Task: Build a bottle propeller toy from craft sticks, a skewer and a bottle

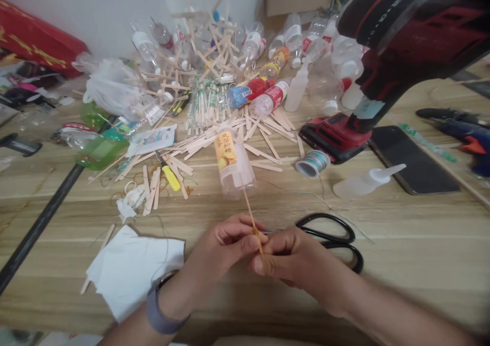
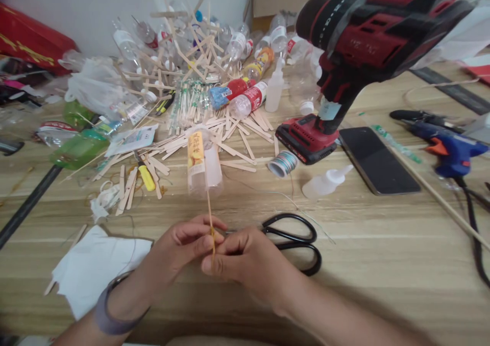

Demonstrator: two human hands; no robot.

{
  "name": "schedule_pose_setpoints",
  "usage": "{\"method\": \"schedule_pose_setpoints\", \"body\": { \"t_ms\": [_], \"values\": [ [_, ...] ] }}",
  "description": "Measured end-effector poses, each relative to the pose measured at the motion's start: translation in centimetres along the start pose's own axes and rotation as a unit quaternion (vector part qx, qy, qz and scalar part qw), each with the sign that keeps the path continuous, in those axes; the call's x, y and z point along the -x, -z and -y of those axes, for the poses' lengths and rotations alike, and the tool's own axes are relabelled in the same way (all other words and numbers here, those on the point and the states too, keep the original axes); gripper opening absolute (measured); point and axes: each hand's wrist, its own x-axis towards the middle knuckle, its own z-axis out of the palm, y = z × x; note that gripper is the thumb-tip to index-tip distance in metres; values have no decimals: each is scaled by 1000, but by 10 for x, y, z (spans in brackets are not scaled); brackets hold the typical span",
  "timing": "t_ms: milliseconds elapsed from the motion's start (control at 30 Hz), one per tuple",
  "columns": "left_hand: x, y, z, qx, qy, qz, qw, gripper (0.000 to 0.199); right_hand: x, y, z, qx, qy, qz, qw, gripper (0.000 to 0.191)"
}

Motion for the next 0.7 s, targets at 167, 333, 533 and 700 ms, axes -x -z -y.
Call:
{"method": "schedule_pose_setpoints", "body": {
  "t_ms": [167,333,533,700],
  "values": [
    [6,-1,-5,-261,-96,-1,960,27,0,5,5,4,64,-48,997,49],
    [9,3,-10,-430,-187,-7,883,23,0,5,2,17,86,-77,993,46],
    [6,9,-10,-430,-245,45,868,14,1,0,-7,6,67,-96,993,48],
    [10,5,-8,-386,-247,100,883,13,1,-1,-10,21,66,-104,992,51]
  ]
}}
